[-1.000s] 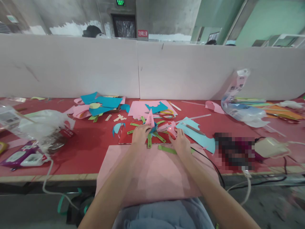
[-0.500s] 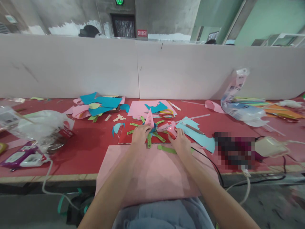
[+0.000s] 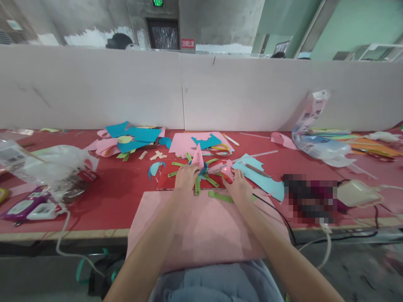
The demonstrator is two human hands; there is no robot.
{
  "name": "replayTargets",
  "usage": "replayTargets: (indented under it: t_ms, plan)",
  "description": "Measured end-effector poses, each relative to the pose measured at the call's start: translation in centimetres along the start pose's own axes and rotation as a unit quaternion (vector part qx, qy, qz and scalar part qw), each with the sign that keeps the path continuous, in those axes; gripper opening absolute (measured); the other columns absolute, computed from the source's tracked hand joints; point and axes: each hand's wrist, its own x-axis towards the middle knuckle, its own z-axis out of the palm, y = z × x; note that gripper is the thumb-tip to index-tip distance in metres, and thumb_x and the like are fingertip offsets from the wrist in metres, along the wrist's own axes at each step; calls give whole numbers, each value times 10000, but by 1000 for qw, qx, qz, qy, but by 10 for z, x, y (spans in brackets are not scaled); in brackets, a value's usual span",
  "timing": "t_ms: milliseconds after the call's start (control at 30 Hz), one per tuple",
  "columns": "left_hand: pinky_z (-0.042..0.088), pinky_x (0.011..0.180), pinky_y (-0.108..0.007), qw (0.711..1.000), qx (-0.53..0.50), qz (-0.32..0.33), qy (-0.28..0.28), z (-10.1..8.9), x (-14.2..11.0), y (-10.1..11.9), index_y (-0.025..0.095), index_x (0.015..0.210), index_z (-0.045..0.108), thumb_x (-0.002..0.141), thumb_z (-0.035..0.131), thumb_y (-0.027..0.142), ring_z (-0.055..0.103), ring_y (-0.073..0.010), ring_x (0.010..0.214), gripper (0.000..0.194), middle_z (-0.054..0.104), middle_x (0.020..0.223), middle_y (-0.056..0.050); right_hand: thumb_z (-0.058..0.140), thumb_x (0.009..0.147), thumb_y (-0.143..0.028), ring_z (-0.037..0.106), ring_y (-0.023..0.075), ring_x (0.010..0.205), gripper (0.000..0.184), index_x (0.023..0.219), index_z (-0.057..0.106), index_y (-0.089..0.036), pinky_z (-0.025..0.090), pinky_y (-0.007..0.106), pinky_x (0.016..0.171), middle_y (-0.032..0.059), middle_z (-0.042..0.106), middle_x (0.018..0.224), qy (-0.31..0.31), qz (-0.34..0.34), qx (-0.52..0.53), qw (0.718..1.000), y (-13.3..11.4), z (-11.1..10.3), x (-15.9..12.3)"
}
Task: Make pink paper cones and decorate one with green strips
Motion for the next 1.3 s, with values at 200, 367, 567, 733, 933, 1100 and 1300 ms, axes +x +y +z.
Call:
replayTargets:
  t_ms: [200, 367, 567, 733, 933, 1100, 1300]
  plan:
    - [389, 790, -281, 1000, -15, 2, 6, 2, 0, -1, 219, 873, 654, 803, 551, 233, 569, -168, 873, 125, 668, 926, -15, 488, 788, -431, 597, 177, 760, 336, 1029, 450, -201, 315, 243, 517, 45, 604, 987, -5, 0, 6, 1000, 0, 0, 1]
    - [398, 792, -270, 1000, -26, -12, 6, 2, 0, -2, 220, 869, 656, 806, 546, 218, 573, -162, 877, 127, 669, 924, -19, 483, 785, -438, 596, 189, 774, 341, 1028, 454, -200, 333, 249, 530, 51, 598, 985, -4, 0, 11, 1000, 0, -1, 0]
    - [396, 781, -276, 1000, -23, -11, 17, 3, -1, -2, 217, 867, 656, 807, 545, 221, 577, -166, 862, 127, 675, 911, -17, 491, 782, -437, 594, 179, 767, 341, 1028, 451, -205, 328, 245, 528, 49, 593, 1003, -16, 5, 3, 1000, 0, -2, 0]
    - [394, 767, -276, 999, -30, -11, 23, 5, -1, -3, 215, 872, 653, 798, 555, 211, 577, -165, 849, 123, 676, 894, -11, 500, 778, -443, 591, 172, 759, 356, 1037, 448, -204, 321, 243, 525, 52, 592, 1015, -20, 10, -5, 1000, 0, -1, 0]
    - [394, 772, -269, 999, -25, -13, 23, 4, -1, -2, 219, 862, 656, 799, 553, 210, 577, -159, 849, 121, 678, 902, -7, 494, 777, -454, 586, 175, 746, 365, 1041, 454, -204, 327, 245, 528, 58, 588, 1005, -17, 9, -8, 1000, 0, 0, 0]
    - [399, 762, -269, 999, -25, -15, 20, 1, -1, 0, 220, 862, 662, 789, 564, 205, 579, -161, 840, 123, 678, 900, -3, 493, 777, -447, 586, 177, 748, 357, 1037, 455, -207, 327, 246, 523, 57, 591, 998, -18, 6, -5, 1000, -1, -2, 0]
    - [399, 772, -266, 999, -37, -22, 7, 0, -1, 0, 234, 868, 669, 795, 554, 215, 579, -160, 853, 138, 676, 908, -5, 504, 778, -444, 587, 169, 739, 353, 1031, 452, -204, 323, 245, 522, 48, 597, 998, -18, 9, -11, 1000, -2, -3, 0]
